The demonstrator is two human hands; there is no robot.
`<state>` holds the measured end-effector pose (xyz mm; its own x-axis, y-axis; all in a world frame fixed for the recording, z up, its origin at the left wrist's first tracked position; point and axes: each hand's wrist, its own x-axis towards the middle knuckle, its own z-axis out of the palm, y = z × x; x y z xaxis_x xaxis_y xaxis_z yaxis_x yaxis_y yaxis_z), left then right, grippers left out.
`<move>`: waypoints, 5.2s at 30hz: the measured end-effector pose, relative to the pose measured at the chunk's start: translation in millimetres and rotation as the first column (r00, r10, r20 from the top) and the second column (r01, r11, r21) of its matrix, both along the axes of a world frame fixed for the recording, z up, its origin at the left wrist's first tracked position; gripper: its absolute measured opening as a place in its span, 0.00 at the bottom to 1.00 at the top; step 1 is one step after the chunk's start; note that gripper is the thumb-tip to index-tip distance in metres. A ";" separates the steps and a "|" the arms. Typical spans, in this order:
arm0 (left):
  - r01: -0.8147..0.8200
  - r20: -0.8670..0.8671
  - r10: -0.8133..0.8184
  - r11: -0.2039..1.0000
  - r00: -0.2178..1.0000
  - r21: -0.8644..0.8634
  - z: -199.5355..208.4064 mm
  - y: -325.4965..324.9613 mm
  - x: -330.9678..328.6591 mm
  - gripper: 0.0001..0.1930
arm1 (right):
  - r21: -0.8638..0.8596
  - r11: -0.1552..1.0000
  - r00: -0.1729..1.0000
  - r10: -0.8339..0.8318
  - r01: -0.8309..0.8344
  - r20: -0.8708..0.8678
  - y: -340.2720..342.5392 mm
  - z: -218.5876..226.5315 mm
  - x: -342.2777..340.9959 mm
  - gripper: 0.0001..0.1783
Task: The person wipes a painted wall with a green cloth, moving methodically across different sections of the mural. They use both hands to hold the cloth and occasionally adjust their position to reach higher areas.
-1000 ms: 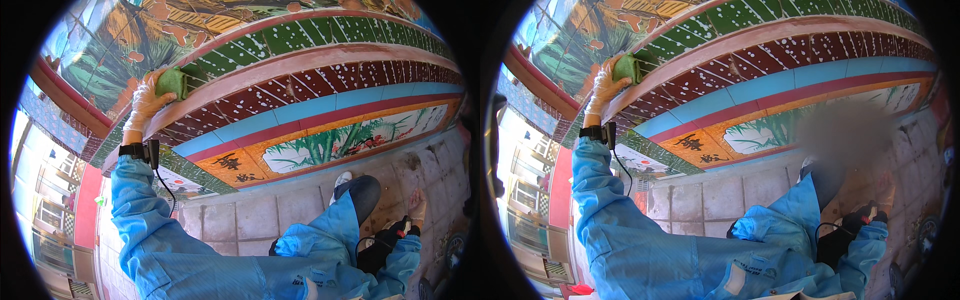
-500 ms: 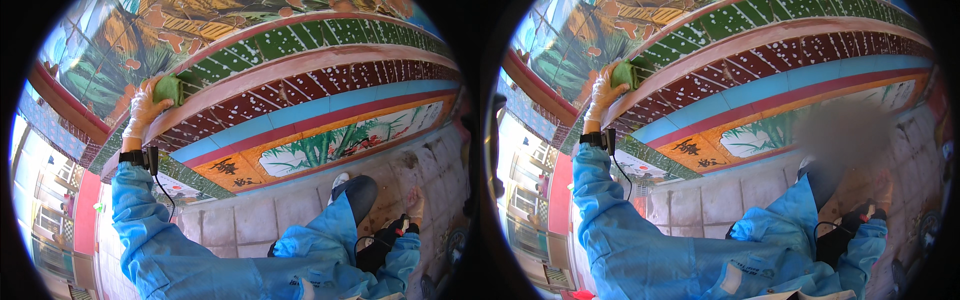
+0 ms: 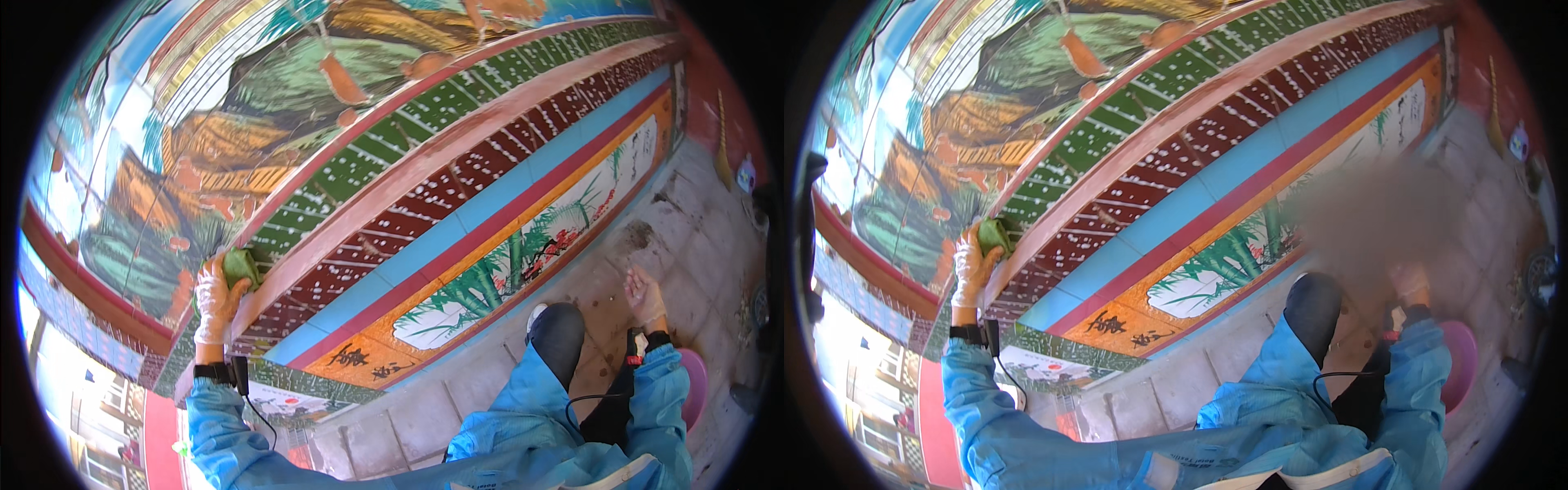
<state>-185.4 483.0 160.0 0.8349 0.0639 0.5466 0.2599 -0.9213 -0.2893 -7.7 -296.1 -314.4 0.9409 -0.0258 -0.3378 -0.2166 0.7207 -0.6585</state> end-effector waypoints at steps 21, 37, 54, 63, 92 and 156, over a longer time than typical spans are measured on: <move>0.217 -0.060 -0.218 0.976 0.974 -0.023 17.6 -65.4 58.6 0.32 | 0.087 0.996 0.998 0.041 -0.037 -0.043 94.2 83.7 29.1 0.07; 0.367 -0.093 -0.359 0.925 0.929 0.100 18.2 -173.1 150.1 0.32 | 0.036 0.999 0.999 0.037 -0.037 -0.001 75.6 78.6 18.4 0.09; 0.358 -0.037 -0.362 0.895 0.932 0.268 14.1 -267.3 243.5 0.32 | 0.051 0.995 0.996 0.080 -0.081 0.038 80.2 73.1 21.4 0.09; 0.316 -0.053 -0.314 0.902 0.948 0.295 18.7 -319.4 278.3 0.33 | 0.060 0.980 0.976 0.183 -0.191 0.121 83.5 73.8 25.8 0.09; 0.075 -0.063 -0.060 0.959 0.996 0.273 26.0 -480.1 371.4 0.36 | 0.088 0.994 0.998 0.060 -0.063 0.036 102.0 89.6 21.2 0.09; 0.210 -0.042 -0.206 0.957 0.978 0.200 27.3 -680.1 513.5 0.35 | 0.273 0.962 0.998 -0.037 0.021 0.057 35.7 112.5 117.2 0.08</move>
